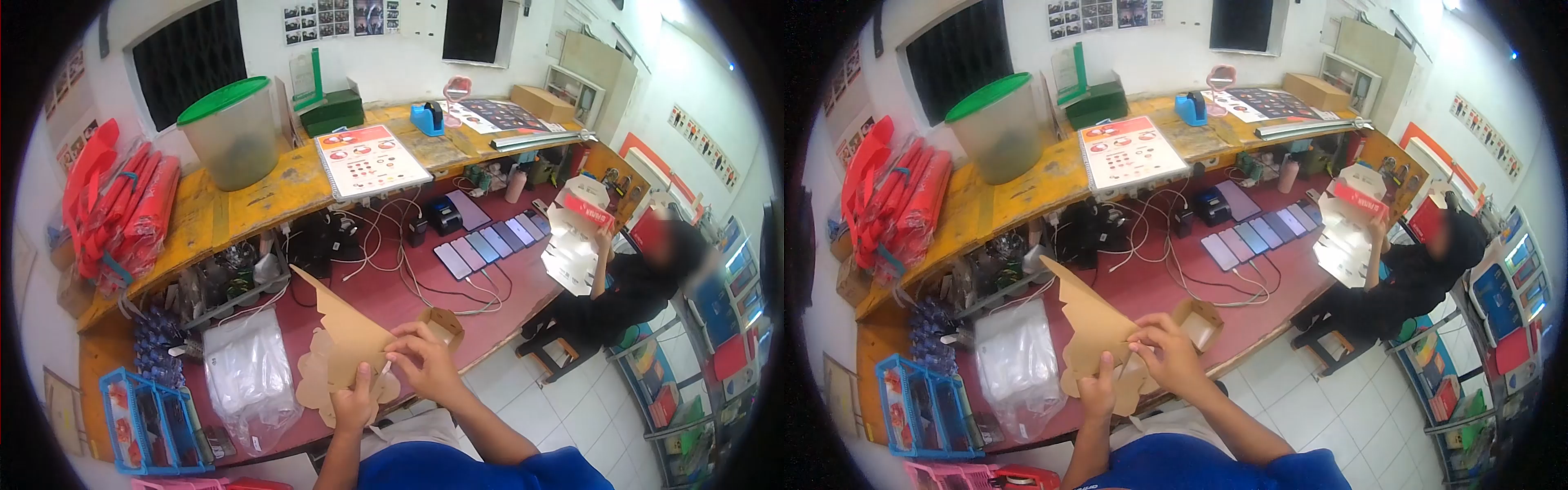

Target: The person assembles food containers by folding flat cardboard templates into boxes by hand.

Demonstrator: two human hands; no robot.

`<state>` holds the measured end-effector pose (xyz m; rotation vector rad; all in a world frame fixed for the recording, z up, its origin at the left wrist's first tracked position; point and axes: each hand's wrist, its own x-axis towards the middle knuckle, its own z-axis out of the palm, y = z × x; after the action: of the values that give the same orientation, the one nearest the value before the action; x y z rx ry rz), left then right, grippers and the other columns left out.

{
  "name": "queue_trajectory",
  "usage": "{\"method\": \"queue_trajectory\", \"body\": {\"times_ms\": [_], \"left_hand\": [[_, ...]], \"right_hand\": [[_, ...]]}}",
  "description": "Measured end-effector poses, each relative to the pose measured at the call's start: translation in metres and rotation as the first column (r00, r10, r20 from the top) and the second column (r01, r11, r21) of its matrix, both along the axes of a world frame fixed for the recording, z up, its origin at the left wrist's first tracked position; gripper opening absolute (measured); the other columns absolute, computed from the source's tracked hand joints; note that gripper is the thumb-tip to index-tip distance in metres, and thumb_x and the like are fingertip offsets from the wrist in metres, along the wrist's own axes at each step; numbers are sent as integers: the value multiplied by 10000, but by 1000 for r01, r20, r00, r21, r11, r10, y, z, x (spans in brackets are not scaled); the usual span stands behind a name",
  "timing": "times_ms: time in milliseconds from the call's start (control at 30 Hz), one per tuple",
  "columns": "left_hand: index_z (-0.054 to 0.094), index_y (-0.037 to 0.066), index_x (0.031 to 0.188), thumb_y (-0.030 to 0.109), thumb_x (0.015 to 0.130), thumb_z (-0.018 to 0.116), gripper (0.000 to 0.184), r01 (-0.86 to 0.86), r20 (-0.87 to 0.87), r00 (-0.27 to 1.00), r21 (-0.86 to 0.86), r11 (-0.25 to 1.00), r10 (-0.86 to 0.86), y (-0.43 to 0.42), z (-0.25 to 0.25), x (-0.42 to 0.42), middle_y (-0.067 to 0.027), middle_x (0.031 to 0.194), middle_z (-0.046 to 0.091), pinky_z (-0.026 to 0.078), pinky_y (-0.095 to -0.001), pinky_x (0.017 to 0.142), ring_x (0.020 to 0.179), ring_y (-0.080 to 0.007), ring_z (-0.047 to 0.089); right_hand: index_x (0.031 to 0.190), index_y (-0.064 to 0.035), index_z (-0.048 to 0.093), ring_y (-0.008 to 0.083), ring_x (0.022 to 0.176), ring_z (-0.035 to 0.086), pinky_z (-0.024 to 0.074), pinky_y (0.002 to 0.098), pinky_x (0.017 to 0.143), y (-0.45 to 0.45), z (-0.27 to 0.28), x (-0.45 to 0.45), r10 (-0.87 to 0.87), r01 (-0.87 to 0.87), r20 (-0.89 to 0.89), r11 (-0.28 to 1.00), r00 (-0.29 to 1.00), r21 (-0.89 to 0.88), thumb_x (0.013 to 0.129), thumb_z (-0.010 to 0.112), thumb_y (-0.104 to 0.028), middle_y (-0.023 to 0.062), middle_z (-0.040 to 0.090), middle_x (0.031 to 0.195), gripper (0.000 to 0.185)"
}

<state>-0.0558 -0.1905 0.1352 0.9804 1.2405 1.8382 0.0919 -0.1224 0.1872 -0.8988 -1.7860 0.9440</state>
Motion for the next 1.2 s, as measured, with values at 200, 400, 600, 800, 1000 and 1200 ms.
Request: {"method": "queue_trajectory", "body": {"times_ms": [200,400,600,800,1000,1200], "left_hand": [[626,-35,1291,166,1054,639,311,14,-72,997,9,1000,-13,1,8,1,-93,1217,693,520,-333,953,1101,-173,657],[702,-36,1155,126,1034,645,210,-37,-169,985,-69,997,25,4,15,9,-81,1090,743,534,-319,883,998,-165,689],[695,-36,1162,144,1041,644,223,-24,-114,993,-147,989,8,9,-8,10,-73,1097,735,531,-312,868,988,-149,672],[656,-22,1246,182,1056,638,279,29,-17,999,-98,995,-31,11,-7,12,-58,1142,709,523,-299,888,1030,-137,651],[652,-17,1257,185,1061,633,282,14,-33,999,-111,994,-18,4,-13,13,-55,1172,696,513,-295,917,1061,-131,639],[652,-18,1260,179,1056,641,284,58,29,998,-80,995,-56,1,-17,14,-56,1180,695,514,-287,902,1051,-124,639]], "right_hand": [[965,11,734,137,937,658,550,244,776,6,-10,2,3,-2,25,999,1000,-41,901,760,-23,81,591,1162,77],[914,2,708,108,847,608,498,223,686,9,-10,-1,-79,79,62,997,995,-2,898,753,-25,70,575,1118,54],[930,17,696,138,913,624,541,248,766,15,-16,-3,-69,68,29,997,997,43,878,723,76,111,541,1139,83],[951,8,708,158,988,614,539,258,790,13,-20,-3,-71,71,2,997,997,-6,886,735,49,105,533,1154,82],[949,-9,700,199,972,602,517,303,811,5,-20,-7,-74,72,-19,994,997,-79,875,757,6,109,553,1100,95],[1064,-28,617,103,868,504,477,248,776,6,-29,-6,-15,14,-26,998,1000,-54,894,758,20,44,516,1074,227]]}}
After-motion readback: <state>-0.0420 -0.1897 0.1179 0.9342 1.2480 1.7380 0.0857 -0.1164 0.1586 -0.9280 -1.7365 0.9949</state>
